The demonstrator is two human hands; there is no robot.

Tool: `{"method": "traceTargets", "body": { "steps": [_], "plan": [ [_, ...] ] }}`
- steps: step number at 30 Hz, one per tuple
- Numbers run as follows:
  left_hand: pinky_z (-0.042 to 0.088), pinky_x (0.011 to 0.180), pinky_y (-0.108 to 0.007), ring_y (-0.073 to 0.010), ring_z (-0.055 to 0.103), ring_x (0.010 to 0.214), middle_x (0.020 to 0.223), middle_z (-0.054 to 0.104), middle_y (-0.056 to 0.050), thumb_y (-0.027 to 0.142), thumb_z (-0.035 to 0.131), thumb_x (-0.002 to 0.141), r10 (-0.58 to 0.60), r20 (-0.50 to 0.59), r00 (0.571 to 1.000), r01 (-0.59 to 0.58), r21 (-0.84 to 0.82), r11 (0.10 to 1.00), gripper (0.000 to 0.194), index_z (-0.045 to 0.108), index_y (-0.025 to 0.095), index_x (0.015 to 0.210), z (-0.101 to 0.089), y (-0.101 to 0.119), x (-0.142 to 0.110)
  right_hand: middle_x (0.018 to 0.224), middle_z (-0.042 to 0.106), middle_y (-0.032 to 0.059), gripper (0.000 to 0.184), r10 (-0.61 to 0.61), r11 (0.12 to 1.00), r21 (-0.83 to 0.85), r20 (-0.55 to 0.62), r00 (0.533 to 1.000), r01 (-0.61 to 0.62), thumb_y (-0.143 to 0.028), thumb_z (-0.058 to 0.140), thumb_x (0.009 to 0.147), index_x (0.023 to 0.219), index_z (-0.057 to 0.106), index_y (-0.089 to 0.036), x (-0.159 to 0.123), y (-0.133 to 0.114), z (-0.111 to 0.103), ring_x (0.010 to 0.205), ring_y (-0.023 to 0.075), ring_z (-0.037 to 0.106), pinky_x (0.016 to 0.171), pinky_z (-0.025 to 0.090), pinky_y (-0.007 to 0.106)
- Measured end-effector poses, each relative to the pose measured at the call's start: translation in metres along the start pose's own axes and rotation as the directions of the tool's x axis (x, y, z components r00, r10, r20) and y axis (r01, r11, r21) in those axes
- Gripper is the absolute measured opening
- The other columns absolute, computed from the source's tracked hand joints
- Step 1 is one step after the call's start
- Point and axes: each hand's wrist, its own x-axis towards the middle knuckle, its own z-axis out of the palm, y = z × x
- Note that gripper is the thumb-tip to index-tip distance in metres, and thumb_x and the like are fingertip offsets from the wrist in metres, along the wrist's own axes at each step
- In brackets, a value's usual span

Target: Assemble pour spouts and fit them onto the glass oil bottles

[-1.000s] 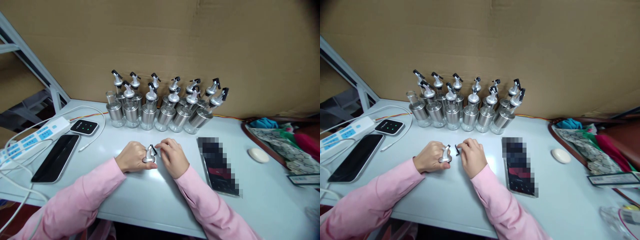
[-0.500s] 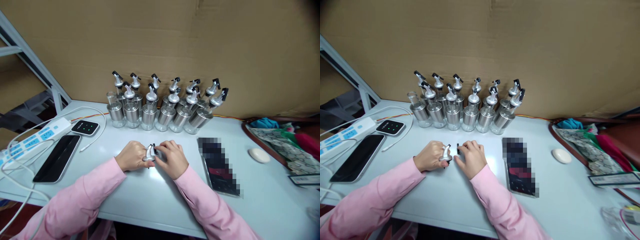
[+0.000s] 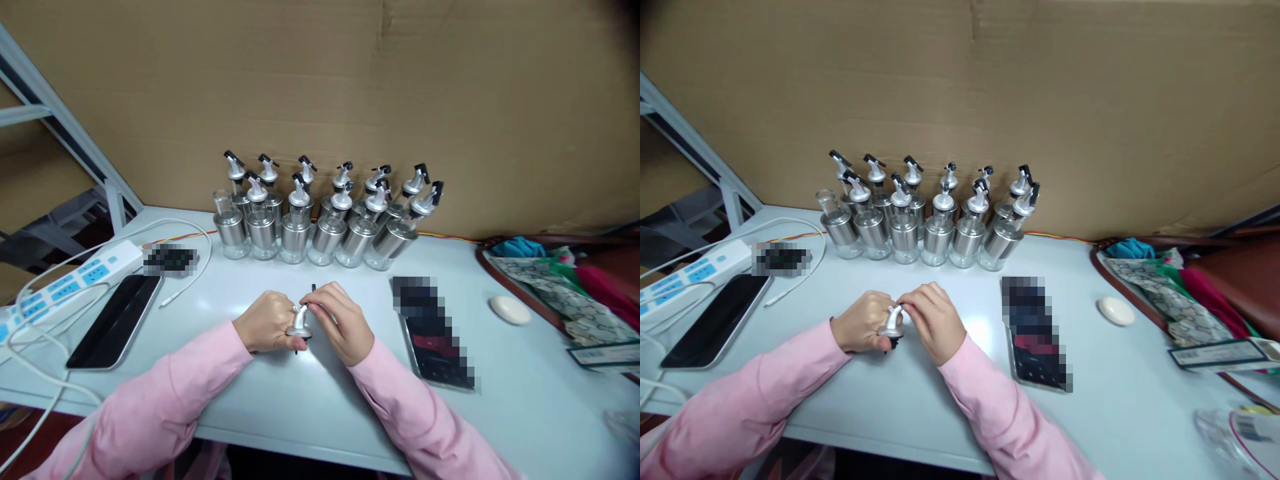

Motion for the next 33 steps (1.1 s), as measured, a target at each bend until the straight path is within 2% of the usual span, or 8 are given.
{"method": "traceTargets", "body": {
  "steps": [3, 8, 16, 19, 22, 26, 30, 33],
  "plan": [
    [0.029, 0.047, -0.025, -0.0112, 0.043, 0.041, 0.041, 0.048, -0.003, 0.062, -0.007, 0.084, 0.018, -0.048, 0.999, -0.018, 0.002, 1.0, 0.081, 0.044, 0.016, 0.042, 0.001, 0.004, 0.001, 0.071, 0.054, 0.0049, 0.024, -0.023, 0.994, -0.104, 0.041, 0.999, 0.027, -0.019, 0.031, 0.092, 0.083, 0.053, -0.018, 0.0, -0.001, 0.002, 0.07, 0.0188, 0.046, 0.064, 0.037, 0.032],
    [0.026, 0.044, -0.027, -0.0106, 0.037, 0.035, 0.035, 0.043, -0.001, 0.052, 0.015, 0.09, 0.022, -0.088, 0.996, -0.019, 0.042, 0.999, 0.068, 0.036, 0.017, 0.036, -0.001, 0.011, 0.005, 0.065, 0.05, 0.0034, 0.028, -0.039, 0.973, -0.223, 0.067, 0.997, 0.053, -0.016, 0.026, 0.091, 0.074, 0.049, -0.017, -0.001, -0.003, 0.002, 0.065, 0.0178, 0.044, 0.062, 0.032, 0.031],
    [0.027, 0.042, -0.027, -0.0115, 0.037, 0.036, 0.039, 0.045, 0.001, 0.036, 0.041, 0.075, -0.017, -0.106, 0.994, 0.022, 0.043, 0.999, 0.037, 0.041, 0.019, 0.043, -0.003, 0.015, 0.005, 0.061, 0.052, 0.0031, 0.033, -0.059, 0.926, -0.368, 0.084, 0.995, 0.086, -0.016, 0.025, 0.092, 0.07, 0.05, -0.016, -0.001, -0.005, 0.001, 0.06, 0.0162, 0.045, 0.064, 0.03, 0.03],
    [0.031, 0.046, -0.026, -0.0121, 0.042, 0.042, 0.048, 0.05, 0.001, 0.023, 0.043, 0.071, -0.045, -0.096, 0.994, 0.051, 0.069, 0.996, 0.018, 0.048, 0.018, 0.055, -0.005, 0.013, 0.005, 0.057, 0.054, 0.0021, 0.042, -0.011, 0.919, -0.393, 0.078, 0.997, 0.041, -0.022, 0.022, 0.095, 0.065, 0.05, -0.017, -0.001, 0.001, -0.002, 0.055, 0.0143, 0.047, 0.062, 0.03, 0.029],
    [0.034, 0.05, -0.025, -0.0131, 0.046, 0.05, 0.059, 0.055, 0.0, 0.016, 0.042, 0.072, -0.126, -0.128, 0.984, 0.14, 0.109, 0.984, 0.013, 0.055, 0.016, 0.068, -0.008, 0.01, 0.004, 0.054, 0.056, 0.0003, 0.043, 0.108, 0.935, -0.346, 0.072, 0.992, -0.077, -0.034, 0.03, 0.095, 0.061, 0.052, -0.018, -0.001, 0.009, -0.005, 0.052, 0.0125, 0.049, 0.06, 0.032, 0.027],
    [0.036, 0.054, -0.024, -0.0122, 0.046, 0.052, 0.062, 0.055, 0.0, 0.017, 0.045, 0.077, -0.267, -0.252, 0.93, 0.288, 0.047, 0.957, 0.012, 0.057, 0.016, 0.078, -0.009, 0.004, 0.004, 0.063, 0.062, 0.0015, 0.028, 0.199, 0.963, -0.213, 0.139, 0.97, -0.167, -0.034, 0.048, 0.089, 0.068, 0.059, -0.018, -0.001, 0.015, -0.005, 0.058, 0.013, 0.056, 0.058, 0.039, 0.023],
    [0.036, 0.054, -0.023, -0.0113, 0.046, 0.052, 0.062, 0.053, 0.001, 0.015, 0.045, 0.077, -0.326, -0.322, 0.889, 0.344, 0.0, 0.939, 0.012, 0.057, 0.015, 0.078, -0.008, -0.001, 0.002, 0.072, 0.066, 0.0052, 0.02, 0.303, 0.915, -0.36, 0.324, 0.896, -0.18, -0.019, 0.048, 0.088, 0.077, 0.064, -0.017, -0.001, 0.013, -0.003, 0.067, 0.0159, 0.061, 0.062, 0.042, 0.024],
    [0.036, 0.054, -0.023, -0.0112, 0.045, 0.052, 0.062, 0.052, 0.001, 0.015, 0.045, 0.078, -0.345, -0.322, 0.882, 0.36, -0.014, 0.933, 0.012, 0.057, 0.015, 0.078, -0.009, -0.002, 0.002, 0.071, 0.068, 0.0069, 0.02, 0.384, 0.878, -0.432, 0.382, 0.84, -0.205, -0.016, 0.048, 0.087, 0.077, 0.065, -0.015, -0.001, 0.012, -0.002, 0.067, 0.0178, 0.063, 0.061, 0.042, 0.025]
  ]
}}
